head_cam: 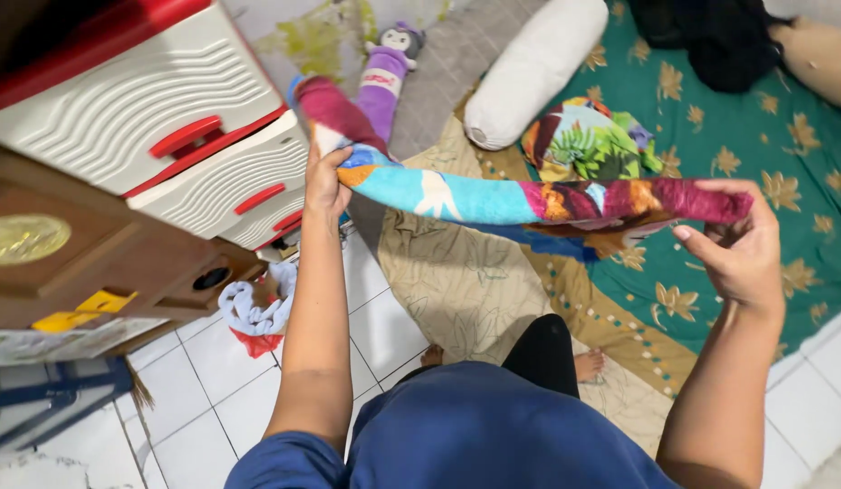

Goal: The person folds a tan garment and a stack of black clothes, places the folded clothes into a wardrobe shelf, then carries a small Hello Kitty board table with a cup, tissue packs and other items aside, and folds colorful towels and blankets on the bed.

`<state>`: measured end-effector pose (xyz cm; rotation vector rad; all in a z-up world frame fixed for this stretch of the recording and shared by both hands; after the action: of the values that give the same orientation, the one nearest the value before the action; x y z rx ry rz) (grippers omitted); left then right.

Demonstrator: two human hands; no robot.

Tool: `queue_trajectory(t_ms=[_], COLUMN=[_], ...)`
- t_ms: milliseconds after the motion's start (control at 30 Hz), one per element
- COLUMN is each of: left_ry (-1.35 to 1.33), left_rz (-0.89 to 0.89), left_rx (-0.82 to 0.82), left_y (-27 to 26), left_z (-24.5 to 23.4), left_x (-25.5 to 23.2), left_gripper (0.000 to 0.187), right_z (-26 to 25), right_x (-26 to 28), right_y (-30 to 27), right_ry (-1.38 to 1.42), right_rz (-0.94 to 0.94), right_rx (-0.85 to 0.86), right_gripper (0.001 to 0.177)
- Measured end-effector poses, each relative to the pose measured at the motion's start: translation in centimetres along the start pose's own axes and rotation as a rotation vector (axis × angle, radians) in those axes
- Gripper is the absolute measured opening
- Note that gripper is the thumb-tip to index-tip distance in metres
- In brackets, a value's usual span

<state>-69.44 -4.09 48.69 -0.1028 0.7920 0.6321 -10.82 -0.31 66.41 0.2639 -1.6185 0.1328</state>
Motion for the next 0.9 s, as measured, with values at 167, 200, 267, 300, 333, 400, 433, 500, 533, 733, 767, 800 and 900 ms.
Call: queue_trajectory(t_ms=[167,200,267,300,333,400,433,500,533,733,767,800,900], left_ry=[0.151,0.164,0.324,0.407,0.421,0.446,0.483,0.563,0.566,1.242,1.340,1.411,1.415], left_rz=[-0.184,-0.249,-0.185,-0.151,-0.145,-0.142,-0.137,-0.126,-0.089,0.102,-0.005,-0.079,-0.034], left_rx=[0.300,0.354,0.570,0.679,0.777,0.960,0.969,0.988,0.934,0.537,0.484,0.413,0.267], left_y=[-3.3,-4.3,-6.5,-7.4,-8.2,-10.2,-10.4,-10.7,-10.8,-14.4,-15.2,-15.7,-15.5], left_z=[8.4,10.3,14.0,15.6,17.1,18.7,18.6,17.8,17.2,5.6,2.9,0.7,-2.8], left_x=[-1.9,-1.3,-1.6,-1.9,-2.2,-3.2,-4.0,-5.8,-6.6,-9.7,-9.3,-8.7,-10.1], left_gripper=[0.082,0.082,0.081,0.081,0.080,0.078,0.077,0.075,0.074,0.068,0.064,0.051,0.045], right_z=[13.3,16.2,22.1,24.2,25.6,28.6,30.0,31.9,32.9,32.9,32.7,32.3,31.0], right_x=[7.3,7.2,7.6,8.2,8.9,6.0,4.1,1.4,0.2,-2.4,-2.8,-3.1,-4.7], right_y=[3.0,4.2,5.0,4.9,4.6,7.9,8.4,8.1,8.0,10.4,10.9,11.3,11.4], right_ry=[-0.248,-0.204,-0.350,-0.468,-0.584,-0.356,-0.244,-0.116,-0.052,0.324,0.343,0.362,0.225], right_rz=[-0.279,-0.259,-0.418,-0.610,-0.802,-0.440,-0.253,-0.103,-0.028,-0.038,-0.032,-0.026,-0.080], right_rx=[0.311,0.374,0.507,0.435,0.358,0.652,0.790,0.881,0.924,0.659,0.627,0.594,0.518], right_gripper=[0.022,0.023,0.034,0.027,0.023,0.018,0.015,0.015,0.015,0.014,0.014,0.015,0.017])
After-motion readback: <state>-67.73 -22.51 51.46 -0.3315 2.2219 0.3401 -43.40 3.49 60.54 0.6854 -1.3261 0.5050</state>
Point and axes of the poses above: each hand's wrist, its own y-axis towards the middle knuckle, its own z-axis out of the palm, x = y × z, the point moved 10 cm from there along y, towards the middle knuckle, and after that the axes turned 10 degrees about z, right-handed, at the moved point
